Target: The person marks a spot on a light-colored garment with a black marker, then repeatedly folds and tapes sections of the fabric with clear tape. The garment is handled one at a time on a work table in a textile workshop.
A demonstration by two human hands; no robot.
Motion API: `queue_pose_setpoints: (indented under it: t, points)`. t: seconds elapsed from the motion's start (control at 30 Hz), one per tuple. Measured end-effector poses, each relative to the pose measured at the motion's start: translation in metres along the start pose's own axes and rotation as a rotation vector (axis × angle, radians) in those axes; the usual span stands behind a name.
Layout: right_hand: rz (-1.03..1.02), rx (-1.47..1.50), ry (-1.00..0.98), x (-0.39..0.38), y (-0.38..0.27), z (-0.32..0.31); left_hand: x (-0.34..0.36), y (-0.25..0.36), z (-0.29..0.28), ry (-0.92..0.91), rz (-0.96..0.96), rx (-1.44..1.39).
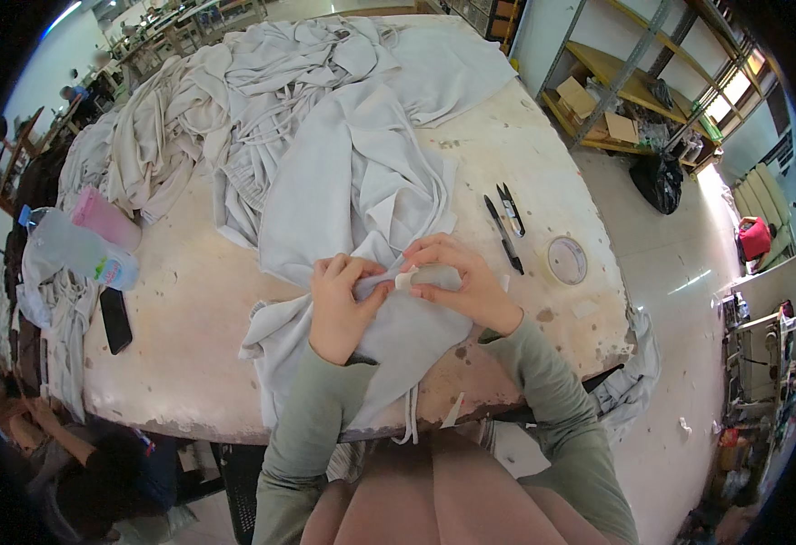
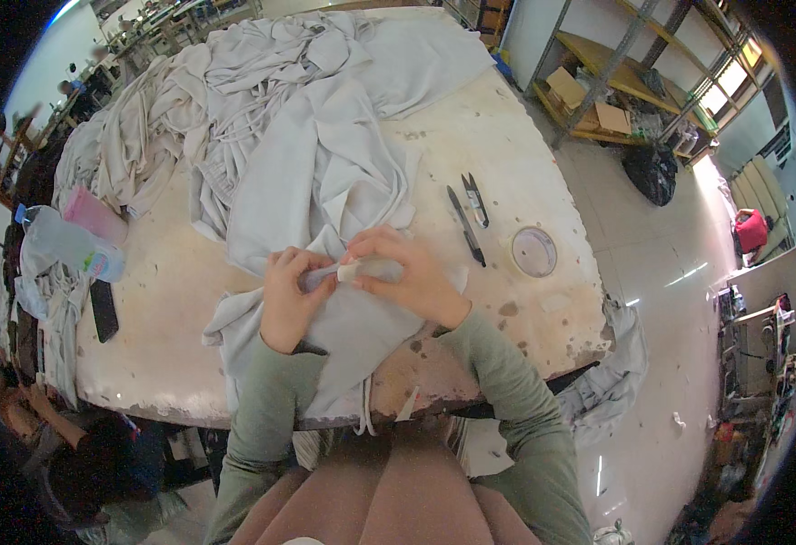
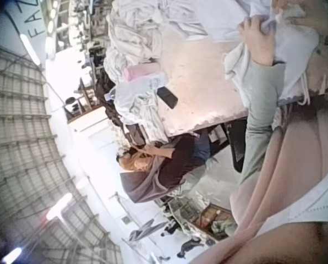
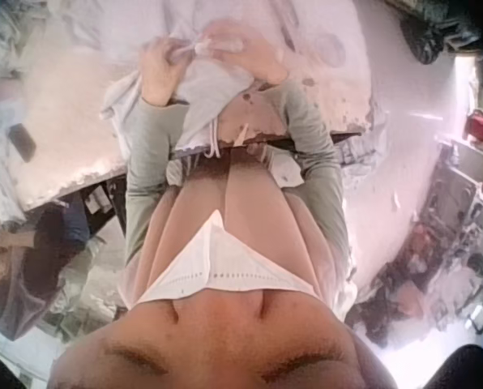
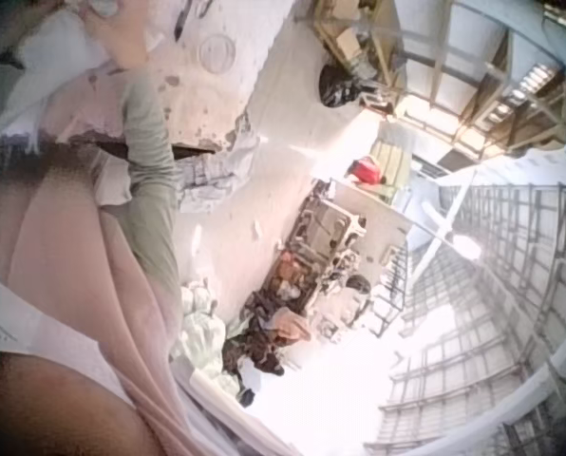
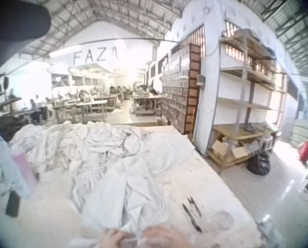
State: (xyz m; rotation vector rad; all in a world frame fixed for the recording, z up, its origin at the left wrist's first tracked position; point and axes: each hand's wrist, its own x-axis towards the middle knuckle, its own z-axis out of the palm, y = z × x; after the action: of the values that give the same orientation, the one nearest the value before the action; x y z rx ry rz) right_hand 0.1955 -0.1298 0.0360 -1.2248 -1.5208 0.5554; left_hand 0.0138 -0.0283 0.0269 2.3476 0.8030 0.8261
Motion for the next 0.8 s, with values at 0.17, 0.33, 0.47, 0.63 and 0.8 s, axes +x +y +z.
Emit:
queue_pose_setpoints:
  t: [0.17, 0.33, 0.47, 0.63, 0.8]
  points:
    - [0.069, 0.105, 0.003, -0.002, 0.003, 0.009, -0.001, 0.003, -0.006, -0.061, -0.025, -0.167]
    - [0.162, 0.074, 0.035, -0.006, 0.002, 0.018, -0.003, 0.015, -0.01, -0.093, -0.042, -0.292]
    - [0.114, 0.051, 0.053, -0.01, 0.001, 0.022, -0.004, 0.021, -0.005, -0.036, -0.112, -0.366]
    - [0.37, 0.155, 0.273, -0.013, -0.005, 0.034, -0.009, 0.028, -0.002, -0.021, -0.098, -0.305]
    - [0.368, 0.178, 0.262, -0.015, -0.006, 0.033, -0.009, 0.034, 0.001, 0.092, -0.004, -0.184]
